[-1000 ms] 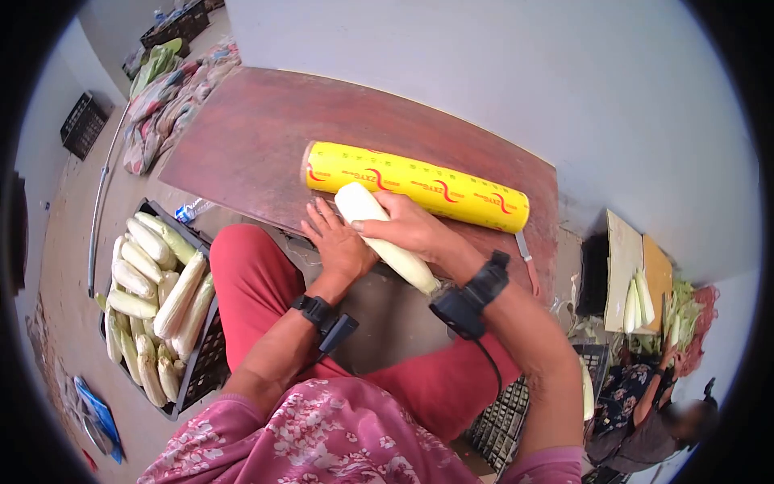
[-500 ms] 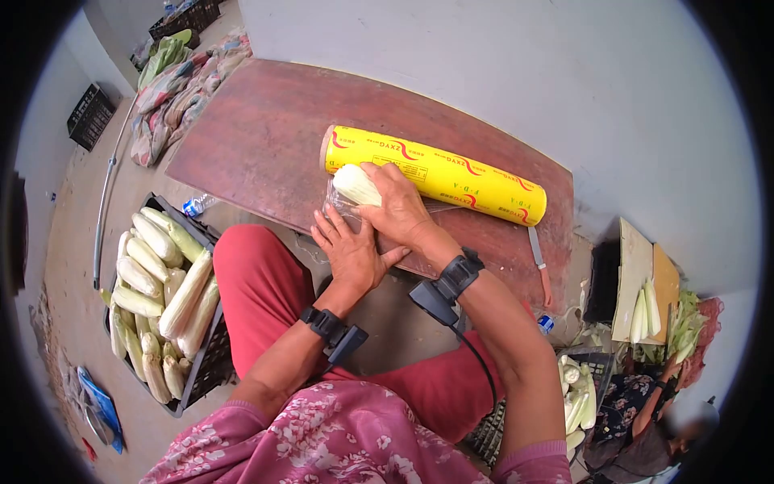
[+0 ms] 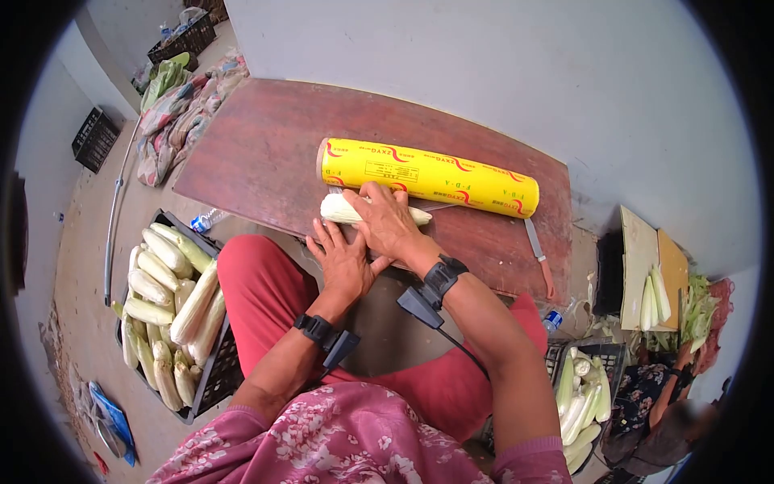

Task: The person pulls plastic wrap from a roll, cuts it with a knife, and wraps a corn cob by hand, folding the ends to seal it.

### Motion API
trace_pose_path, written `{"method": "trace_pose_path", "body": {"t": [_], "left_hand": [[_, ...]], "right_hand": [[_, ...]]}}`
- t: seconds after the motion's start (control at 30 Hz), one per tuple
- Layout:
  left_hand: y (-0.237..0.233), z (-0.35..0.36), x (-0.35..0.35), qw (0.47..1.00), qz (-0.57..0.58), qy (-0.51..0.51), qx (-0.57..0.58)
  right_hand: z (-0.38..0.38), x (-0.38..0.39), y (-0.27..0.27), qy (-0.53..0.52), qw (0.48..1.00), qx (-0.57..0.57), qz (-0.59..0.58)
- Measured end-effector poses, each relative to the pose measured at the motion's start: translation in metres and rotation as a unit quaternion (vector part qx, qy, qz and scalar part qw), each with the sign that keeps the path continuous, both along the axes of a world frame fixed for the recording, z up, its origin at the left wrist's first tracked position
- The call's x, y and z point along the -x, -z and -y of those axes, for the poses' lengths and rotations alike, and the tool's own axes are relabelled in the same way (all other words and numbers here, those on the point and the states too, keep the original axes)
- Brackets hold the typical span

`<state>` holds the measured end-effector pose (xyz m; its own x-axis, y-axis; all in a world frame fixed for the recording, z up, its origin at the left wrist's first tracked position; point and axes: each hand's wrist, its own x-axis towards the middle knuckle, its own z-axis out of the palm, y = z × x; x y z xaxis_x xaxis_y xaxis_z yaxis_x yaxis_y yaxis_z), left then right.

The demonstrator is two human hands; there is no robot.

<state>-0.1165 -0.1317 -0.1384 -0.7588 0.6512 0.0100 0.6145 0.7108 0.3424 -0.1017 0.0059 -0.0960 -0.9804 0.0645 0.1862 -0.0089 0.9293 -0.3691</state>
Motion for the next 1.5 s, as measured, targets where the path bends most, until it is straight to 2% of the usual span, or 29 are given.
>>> {"method": "trace_pose_path", "body": {"t": [0.03, 0.13, 0.23, 0.43, 0.53, 0.67, 0.7, 0.83, 0.93, 1.27, 1.5], "left_hand": [[-0.001, 0.001, 0.000, 1.000, 0.005, 0.005, 0.015], [-0.005, 0.006, 0.001, 1.000, -0.014, 0.009, -0.001], [-0.006, 0.011, 0.002, 1.000, -0.010, 0.015, -0.010], [-0.015, 0.022, 0.009, 0.997, -0.021, 0.053, 0.061], [-0.025, 0.035, 0.011, 0.994, 0.033, 0.065, 0.083], [-0.017, 0.052, 0.037, 0.996, 0.041, 0.049, -0.055], [-0.028, 0.052, 0.043, 0.993, -0.005, 0.044, -0.113], [-0.026, 0.047, 0.066, 0.991, -0.046, -0.008, -0.127], [-0.020, 0.039, 0.069, 0.991, -0.037, 0.013, -0.129], [0.000, 0.024, 0.077, 0.968, -0.200, 0.080, -0.125], [-0.005, 0.024, 0.080, 0.964, -0.215, 0.092, -0.128]], "right_hand": [[0.001, -0.001, 0.001, 0.002, 1.000, -0.010, 0.008], [0.001, -0.004, 0.002, 0.022, 0.998, 0.051, -0.022], [0.000, -0.007, 0.002, 0.030, 0.995, 0.095, 0.003], [0.006, -0.008, 0.014, 0.035, 0.998, 0.033, -0.045], [0.006, -0.010, 0.013, 0.033, 0.998, 0.008, -0.045], [0.006, -0.009, 0.019, 0.036, 0.998, -0.004, -0.058], [0.006, -0.009, 0.019, 0.036, 0.997, -0.007, -0.063], [0.004, -0.009, 0.021, 0.033, 0.994, -0.005, -0.102], [0.003, -0.008, 0.022, 0.034, 0.994, -0.005, -0.100], [-0.005, -0.011, 0.020, 0.004, 0.997, 0.000, -0.081], [-0.006, -0.012, 0.022, 0.006, 0.997, -0.002, -0.072]]}}
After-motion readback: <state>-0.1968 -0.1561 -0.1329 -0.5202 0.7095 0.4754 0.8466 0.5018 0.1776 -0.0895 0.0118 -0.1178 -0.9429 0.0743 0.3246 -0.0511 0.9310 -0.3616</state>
